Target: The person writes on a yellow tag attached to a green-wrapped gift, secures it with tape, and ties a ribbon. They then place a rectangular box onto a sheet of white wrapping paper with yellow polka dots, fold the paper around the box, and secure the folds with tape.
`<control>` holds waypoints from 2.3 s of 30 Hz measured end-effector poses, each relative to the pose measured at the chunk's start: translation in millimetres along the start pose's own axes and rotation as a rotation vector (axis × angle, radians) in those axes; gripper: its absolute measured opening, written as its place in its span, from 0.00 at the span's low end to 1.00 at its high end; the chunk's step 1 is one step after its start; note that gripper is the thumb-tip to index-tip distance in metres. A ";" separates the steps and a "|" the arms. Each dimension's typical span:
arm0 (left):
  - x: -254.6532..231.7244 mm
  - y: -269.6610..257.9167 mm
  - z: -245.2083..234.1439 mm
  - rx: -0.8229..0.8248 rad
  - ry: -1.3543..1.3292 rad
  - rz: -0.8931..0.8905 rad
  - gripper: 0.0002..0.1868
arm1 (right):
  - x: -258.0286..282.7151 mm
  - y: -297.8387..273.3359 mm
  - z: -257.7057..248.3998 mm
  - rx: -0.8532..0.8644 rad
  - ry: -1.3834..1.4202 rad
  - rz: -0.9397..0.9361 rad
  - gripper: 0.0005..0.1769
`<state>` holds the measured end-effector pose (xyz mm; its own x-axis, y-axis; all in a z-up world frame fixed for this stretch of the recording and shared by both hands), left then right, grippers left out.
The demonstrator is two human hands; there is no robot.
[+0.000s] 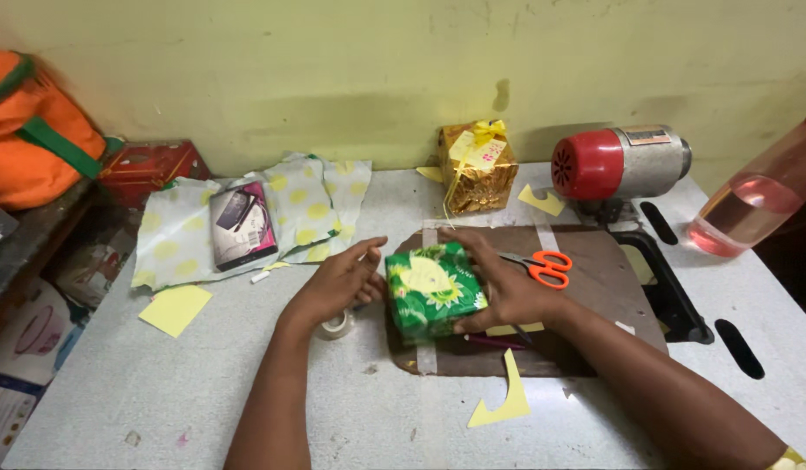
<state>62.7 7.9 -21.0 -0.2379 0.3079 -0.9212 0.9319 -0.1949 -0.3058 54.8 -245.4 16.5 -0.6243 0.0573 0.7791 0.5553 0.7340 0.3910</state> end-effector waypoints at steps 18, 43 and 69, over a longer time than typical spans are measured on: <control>-33.3 -13.5 50.6 -0.039 -0.208 0.243 0.44 | 18.8 -20.9 -2.3 -0.534 -0.737 -0.426 0.57; -48.3 -31.9 38.0 -0.340 -0.150 0.365 0.37 | 38.7 -28.8 -14.2 -0.347 -1.117 -0.537 0.37; -7.1 12.6 57.8 -0.081 -0.376 0.037 0.41 | -6.6 -16.3 -36.5 -0.230 -0.208 -0.072 0.68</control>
<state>60.3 -50.5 -32.2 -0.2734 -0.0642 -0.9598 0.9568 -0.1204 -0.2645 69.9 -282.5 22.9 -0.7525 0.1656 0.6374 0.6005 0.5700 0.5608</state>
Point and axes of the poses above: each hand's wrist, its own y-axis towards the middle knuckle, its own z-axis out of the palm, x = y × z, the point moved 5 cm from there along y, towards the middle knuckle, and after that the axes turned 10 degrees about -z, right-handed, at the moved point
